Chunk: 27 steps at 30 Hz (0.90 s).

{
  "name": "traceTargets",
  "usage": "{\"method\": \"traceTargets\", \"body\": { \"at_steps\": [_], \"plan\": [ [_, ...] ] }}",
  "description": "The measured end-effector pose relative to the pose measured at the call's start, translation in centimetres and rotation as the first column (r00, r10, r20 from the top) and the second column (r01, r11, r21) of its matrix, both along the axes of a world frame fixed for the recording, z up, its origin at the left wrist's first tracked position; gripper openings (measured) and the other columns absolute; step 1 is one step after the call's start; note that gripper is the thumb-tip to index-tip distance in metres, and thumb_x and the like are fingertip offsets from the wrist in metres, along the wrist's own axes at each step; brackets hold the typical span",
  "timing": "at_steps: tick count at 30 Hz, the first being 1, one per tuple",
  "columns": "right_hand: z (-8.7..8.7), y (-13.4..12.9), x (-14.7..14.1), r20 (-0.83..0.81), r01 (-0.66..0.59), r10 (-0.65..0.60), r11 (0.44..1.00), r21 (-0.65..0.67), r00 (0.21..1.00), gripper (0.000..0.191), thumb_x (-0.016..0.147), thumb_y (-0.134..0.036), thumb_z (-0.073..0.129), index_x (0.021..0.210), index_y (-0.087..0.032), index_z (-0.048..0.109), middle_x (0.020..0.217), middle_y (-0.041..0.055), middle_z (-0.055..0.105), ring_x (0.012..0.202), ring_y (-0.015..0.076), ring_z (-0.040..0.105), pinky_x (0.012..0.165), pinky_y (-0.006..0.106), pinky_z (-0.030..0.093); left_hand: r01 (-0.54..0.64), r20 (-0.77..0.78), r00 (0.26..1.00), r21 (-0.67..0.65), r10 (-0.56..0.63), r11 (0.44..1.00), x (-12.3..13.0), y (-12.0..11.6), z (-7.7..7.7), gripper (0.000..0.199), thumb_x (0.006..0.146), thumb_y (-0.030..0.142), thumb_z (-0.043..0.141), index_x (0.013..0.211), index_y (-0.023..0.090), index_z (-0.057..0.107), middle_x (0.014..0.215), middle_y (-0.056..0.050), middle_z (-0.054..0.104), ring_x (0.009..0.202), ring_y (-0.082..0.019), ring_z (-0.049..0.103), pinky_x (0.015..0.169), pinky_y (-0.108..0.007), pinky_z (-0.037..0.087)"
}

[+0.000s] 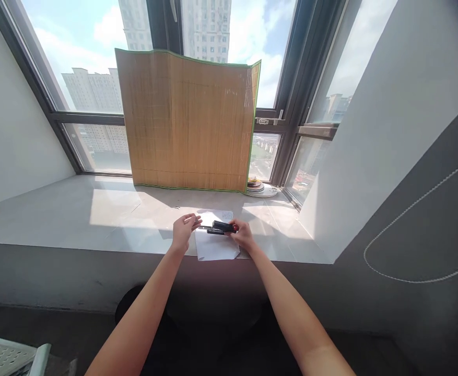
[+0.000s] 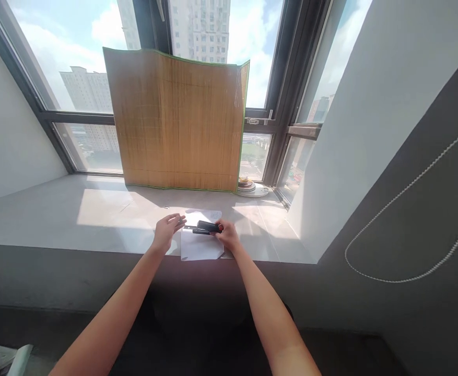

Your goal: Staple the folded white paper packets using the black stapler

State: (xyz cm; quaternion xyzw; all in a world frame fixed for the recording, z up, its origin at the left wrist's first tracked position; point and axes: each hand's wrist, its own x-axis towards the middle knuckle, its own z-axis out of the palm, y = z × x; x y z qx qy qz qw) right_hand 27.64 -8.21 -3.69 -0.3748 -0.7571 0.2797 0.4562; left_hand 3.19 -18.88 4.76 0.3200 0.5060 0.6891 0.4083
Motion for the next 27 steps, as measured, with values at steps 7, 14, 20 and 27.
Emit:
{"method": "traceTargets", "body": {
  "at_steps": [7, 14, 20, 27],
  "plan": [
    [1.0, -0.5, -0.4, -0.001, -0.008, 0.008, 0.99, 0.143, 1.0, 0.033, 0.083, -0.044, 0.082, 0.108, -0.024, 0.074, 0.104, 0.0066, 0.078, 0.101, 0.0283, 0.073, 0.092, 0.042, 0.057, 0.116, -0.356, 0.928, 0.002, -0.108, 0.993, 3.2, 0.7, -1.2, 0.032, 0.082, 0.044, 0.082, 0.098, 0.016, 0.078, 0.082, -0.009, 0.08, 0.072, -0.021, 0.075, 0.067, -0.033, 0.062],
    [2.1, -3.6, -0.5, 0.168, -0.149, 0.055, 0.771, 0.619, 0.984, 0.02, 0.11, -0.021, 0.052, 0.12, -0.026, 0.068, 0.131, 0.0111, 0.076, 0.12, 0.0268, 0.069, 0.102, 0.046, 0.054, 0.249, -0.508, 0.838, 0.031, -0.2, 0.968, 5.8, 0.9, -1.5, 0.032, 0.079, 0.049, 0.078, 0.087, 0.019, 0.078, 0.073, -0.006, 0.076, 0.067, -0.021, 0.071, 0.058, -0.03, 0.054],
    [1.9, -3.8, -0.6, 0.195, -0.159, 0.033, 0.716, 0.68, 0.98, 0.028, 0.11, -0.018, 0.052, 0.135, -0.025, 0.061, 0.125, 0.0113, 0.077, 0.112, 0.0266, 0.069, 0.096, 0.044, 0.056, 0.304, -0.558, 0.799, 0.052, -0.225, 0.951, 5.7, 0.5, -1.0, 0.038, 0.079, 0.053, 0.081, 0.081, 0.023, 0.057, 0.067, 0.0, 0.07, 0.063, -0.019, 0.068, 0.057, -0.029, 0.053],
    [1.6, -3.4, -0.4, 0.159, -0.111, 0.0, 0.717, 0.688, 0.987, 0.023, 0.111, -0.02, 0.052, 0.129, -0.026, 0.065, 0.109, 0.0092, 0.078, 0.099, 0.0251, 0.07, 0.087, 0.041, 0.056, 0.252, -0.792, 0.61, 0.145, -0.04, 0.957, 5.2, 0.7, -0.3, 0.032, 0.094, 0.051, 0.071, 0.085, 0.023, 0.059, 0.081, -0.004, 0.073, 0.074, -0.02, 0.071, 0.07, -0.032, 0.054]
  ]
}}
